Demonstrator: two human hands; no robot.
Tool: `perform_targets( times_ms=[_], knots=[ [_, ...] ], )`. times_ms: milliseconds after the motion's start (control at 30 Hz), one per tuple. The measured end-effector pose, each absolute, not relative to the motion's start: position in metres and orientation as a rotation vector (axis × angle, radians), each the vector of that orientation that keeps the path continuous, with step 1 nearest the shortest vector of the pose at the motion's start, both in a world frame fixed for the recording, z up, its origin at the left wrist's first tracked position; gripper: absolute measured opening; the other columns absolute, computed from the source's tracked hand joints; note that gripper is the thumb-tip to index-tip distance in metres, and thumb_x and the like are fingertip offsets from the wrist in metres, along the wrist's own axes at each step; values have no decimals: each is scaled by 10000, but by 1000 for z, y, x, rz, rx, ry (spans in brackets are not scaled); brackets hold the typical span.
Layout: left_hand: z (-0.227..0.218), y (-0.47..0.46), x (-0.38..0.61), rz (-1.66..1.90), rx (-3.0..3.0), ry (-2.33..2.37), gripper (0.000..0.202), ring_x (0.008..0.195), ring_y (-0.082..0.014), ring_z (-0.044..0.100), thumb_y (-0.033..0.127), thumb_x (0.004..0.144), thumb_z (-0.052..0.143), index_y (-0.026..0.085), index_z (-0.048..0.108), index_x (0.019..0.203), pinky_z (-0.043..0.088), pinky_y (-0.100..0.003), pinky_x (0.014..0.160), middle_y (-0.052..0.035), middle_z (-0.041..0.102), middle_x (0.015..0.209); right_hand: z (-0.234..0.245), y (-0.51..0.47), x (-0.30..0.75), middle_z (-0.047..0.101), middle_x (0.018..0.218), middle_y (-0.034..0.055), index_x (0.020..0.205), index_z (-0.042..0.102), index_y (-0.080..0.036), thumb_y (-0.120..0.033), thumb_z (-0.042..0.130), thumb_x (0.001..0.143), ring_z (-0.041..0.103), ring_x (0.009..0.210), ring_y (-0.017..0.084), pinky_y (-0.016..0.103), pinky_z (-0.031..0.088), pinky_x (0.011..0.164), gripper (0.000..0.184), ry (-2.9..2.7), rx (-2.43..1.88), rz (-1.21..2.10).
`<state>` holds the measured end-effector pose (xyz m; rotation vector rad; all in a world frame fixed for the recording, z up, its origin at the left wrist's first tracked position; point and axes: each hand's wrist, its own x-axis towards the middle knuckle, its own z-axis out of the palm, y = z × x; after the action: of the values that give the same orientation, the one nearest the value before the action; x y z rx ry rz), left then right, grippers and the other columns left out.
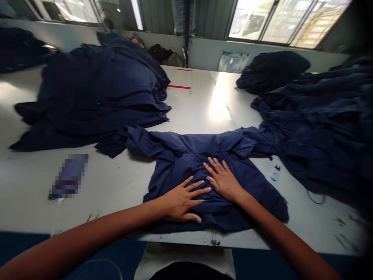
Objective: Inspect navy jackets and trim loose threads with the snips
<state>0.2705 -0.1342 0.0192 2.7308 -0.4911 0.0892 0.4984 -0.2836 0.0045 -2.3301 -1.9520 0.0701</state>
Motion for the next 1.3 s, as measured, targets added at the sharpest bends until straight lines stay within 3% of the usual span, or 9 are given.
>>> perform_targets(
  times_ms=[233,367,567,667,767,1000,1100,1200,1300],
  knots=[
    [22,-138,265,167,2749,-461,502,1637,-307,308,566,1090,497,226,700,1398,123,-574,1368,-52,452,1705,-22,-291,507,250,1787,77,1695,359,-286,-414,356,1119,258,1649,331,635,267,1303,591,-1969,-2228,-156],
    [25,-137,265,287,2688,-480,578,1621,-321,330,574,1037,607,203,617,1480,166,-588,1355,-112,524,1646,-26,-291,507,276,1780,75,1688,375,-296,-415,346,1113,276,1643,334,634,298,1288,588,-1968,-2229,-186],
    [19,-129,269,427,2669,-276,284,1145,-277,647,345,1051,561,173,679,1245,516,-421,995,-135,727,1233,2,-294,506,490,1669,115,1556,550,-294,-407,341,1112,453,1551,344,652,382,1239,504,-1821,-2096,-6],
    [23,-126,266,585,2520,-57,253,1058,-246,647,326,1030,588,157,628,1215,519,-373,935,-139,696,1170,37,-312,491,678,1405,124,1397,631,-323,-385,453,1094,651,1314,313,543,544,1093,358,-1712,-1870,30],
    [33,-124,267,774,2312,229,142,1011,-234,623,298,979,646,183,596,1046,510,-353,917,-100,666,1067,57,-335,465,743,1138,109,1337,646,-317,-387,671,1012,713,1052,316,477,582,931,334,-1864,-1758,-118],
    [60,-100,290,518,2232,243,97,759,-142,618,289,978,708,195,686,970,452,-254,714,9,687,861,40,-338,459,773,1136,109,1362,655,-187,-125,570,1028,721,994,295,454,541,927,350,-1984,-1943,-509],
    [66,-83,295,363,2337,98,207,871,-175,697,345,1048,640,196,739,1152,490,-271,778,-42,763,1015,43,-330,473,789,1081,82,1279,672,-211,-199,524,1050,747,945,259,372,571,819,273,-1725,-1967,-268],
    [61,-75,290,561,2487,18,514,1142,-256,687,461,1057,625,159,595,1472,524,-356,960,-157,698,1321,56,-318,482,793,1135,57,1268,678,-252,-311,501,1034,760,927,236,307,557,687,299,-1389,-2050,86],
    [44,-77,281,829,2749,-188,560,1335,-317,588,561,1058,582,165,618,1453,455,-456,1117,-185,636,1447,66,-305,483,793,1102,57,1164,718,-258,-420,508,973,750,972,270,325,563,728,327,-1186,-2112,237]
  ],
)
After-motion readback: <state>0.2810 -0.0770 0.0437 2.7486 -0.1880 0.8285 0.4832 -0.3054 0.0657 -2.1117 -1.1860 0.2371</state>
